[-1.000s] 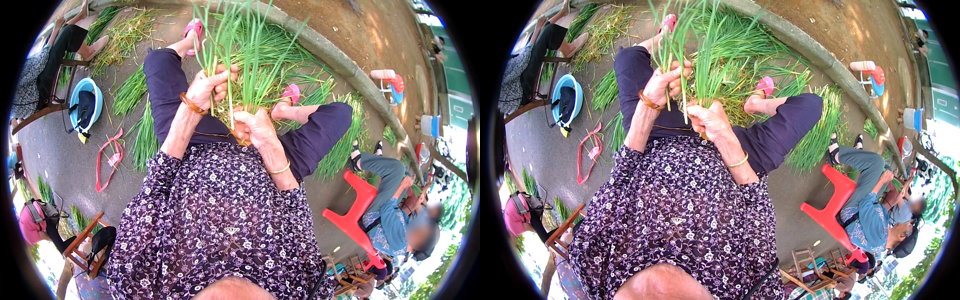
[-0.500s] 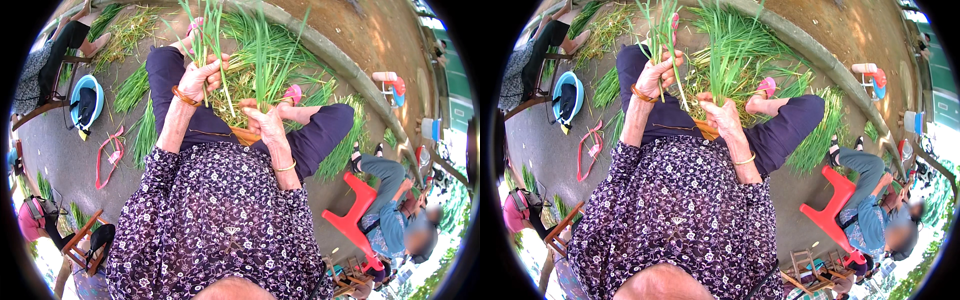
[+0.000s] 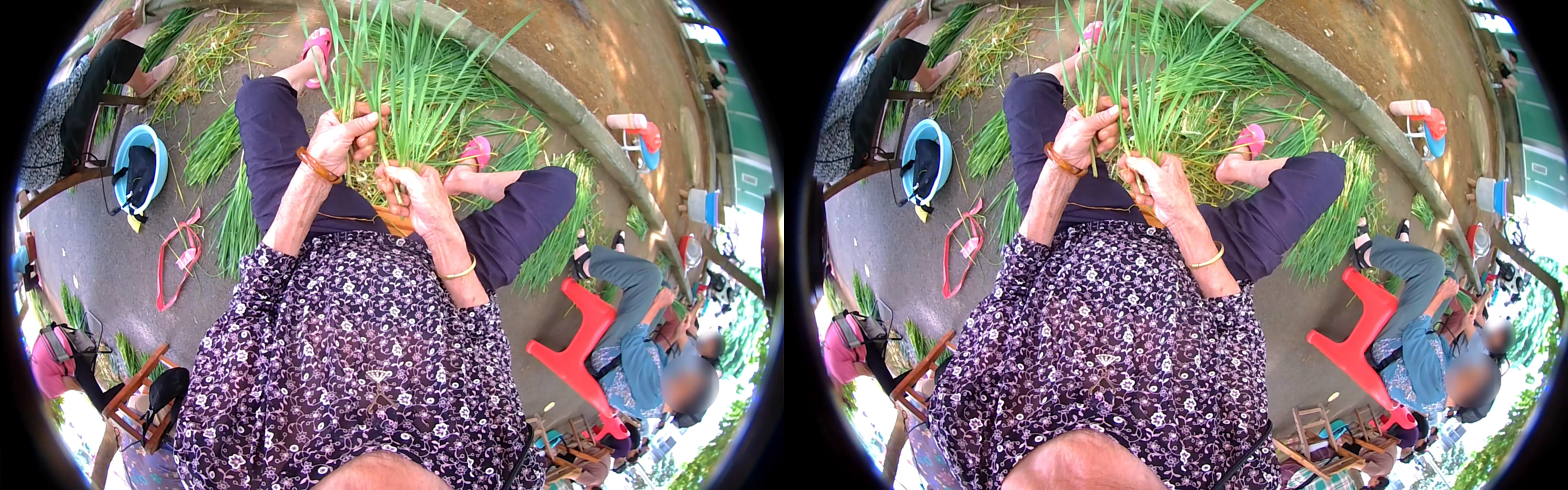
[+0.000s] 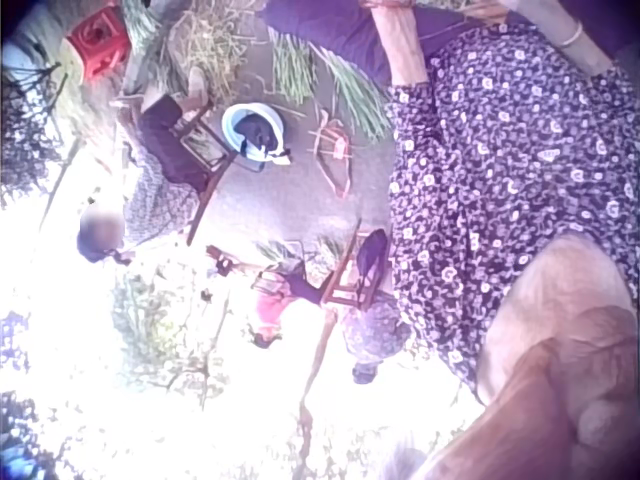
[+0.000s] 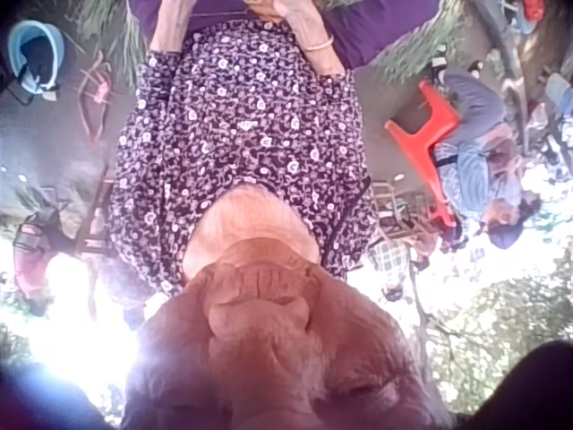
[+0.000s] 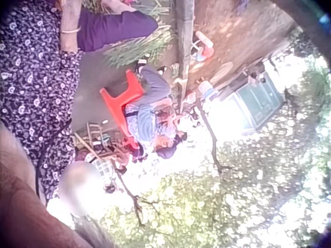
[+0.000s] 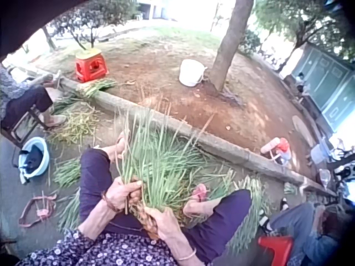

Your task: The person sorts through a bundle of green onion stalks by hand, peeling off outer layers and placing the stalks on the ground.

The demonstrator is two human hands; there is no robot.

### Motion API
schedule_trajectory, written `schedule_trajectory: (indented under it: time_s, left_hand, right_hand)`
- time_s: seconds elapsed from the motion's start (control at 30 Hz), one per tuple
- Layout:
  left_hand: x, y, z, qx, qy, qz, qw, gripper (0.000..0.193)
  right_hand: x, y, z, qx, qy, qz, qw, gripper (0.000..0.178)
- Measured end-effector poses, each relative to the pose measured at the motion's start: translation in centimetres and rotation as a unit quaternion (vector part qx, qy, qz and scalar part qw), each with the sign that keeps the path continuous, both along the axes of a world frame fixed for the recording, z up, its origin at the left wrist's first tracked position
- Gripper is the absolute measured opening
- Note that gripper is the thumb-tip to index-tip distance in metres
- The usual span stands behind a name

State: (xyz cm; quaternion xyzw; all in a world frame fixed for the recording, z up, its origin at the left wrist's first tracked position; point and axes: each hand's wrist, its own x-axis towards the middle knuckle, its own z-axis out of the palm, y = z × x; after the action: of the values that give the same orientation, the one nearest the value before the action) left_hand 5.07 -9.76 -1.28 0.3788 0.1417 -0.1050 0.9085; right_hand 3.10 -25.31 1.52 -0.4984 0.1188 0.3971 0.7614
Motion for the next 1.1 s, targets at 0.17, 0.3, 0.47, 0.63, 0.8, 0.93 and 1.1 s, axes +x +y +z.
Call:
schedule_trajectory:
  time_s: [0.17,0.3,0.47,0.63,0.8,0.93,1.1]
  left_hand:
    - [0.6,0.9,-0.5,0.032,0.001,0.02,0.999,0.019]
    - [1.8,3.2,-0.8,0.06,-0.029,0.053,0.996,0.022]
    - [2.2,5.6,0.0,0.055,-0.043,0.102,0.992,0.023]
    - [1.5,5.5,-0.2,0.019,-0.019,0.055,0.998,0.022]
    - [0.0,4.9,0.2,-0.068,0.001,-0.037,0.997,0.019]
    - [-0.8,4.5,0.5,-0.138,-0.009,-0.071,0.988,0.019]
    - [-1.5,2.9,0.7,-0.158,-0.001,-0.108,0.982,0.02]
  right_hand:
    - [-0.5,-0.4,-0.2,-0.005,-0.006,0.016,1.0,0.014]
    - [-1.4,-0.8,-0.6,-0.01,0.018,0.009,1.0,0.015]
    - [-1.7,-2.2,-1.7,-0.093,-0.024,0.03,0.995,0.017]
    - [-0.5,-3.1,-3.5,-0.086,-0.037,-0.02,0.995,0.019]
    - [0.3,-2.8,-3.2,0.048,0.008,-0.058,0.997,0.018]
    - [0.7,-3.2,-3.3,0.054,-0.017,-0.059,0.997,0.025]
    - [0.8,-3.2,-3.6,-0.008,-0.034,-0.057,0.998,0.032]
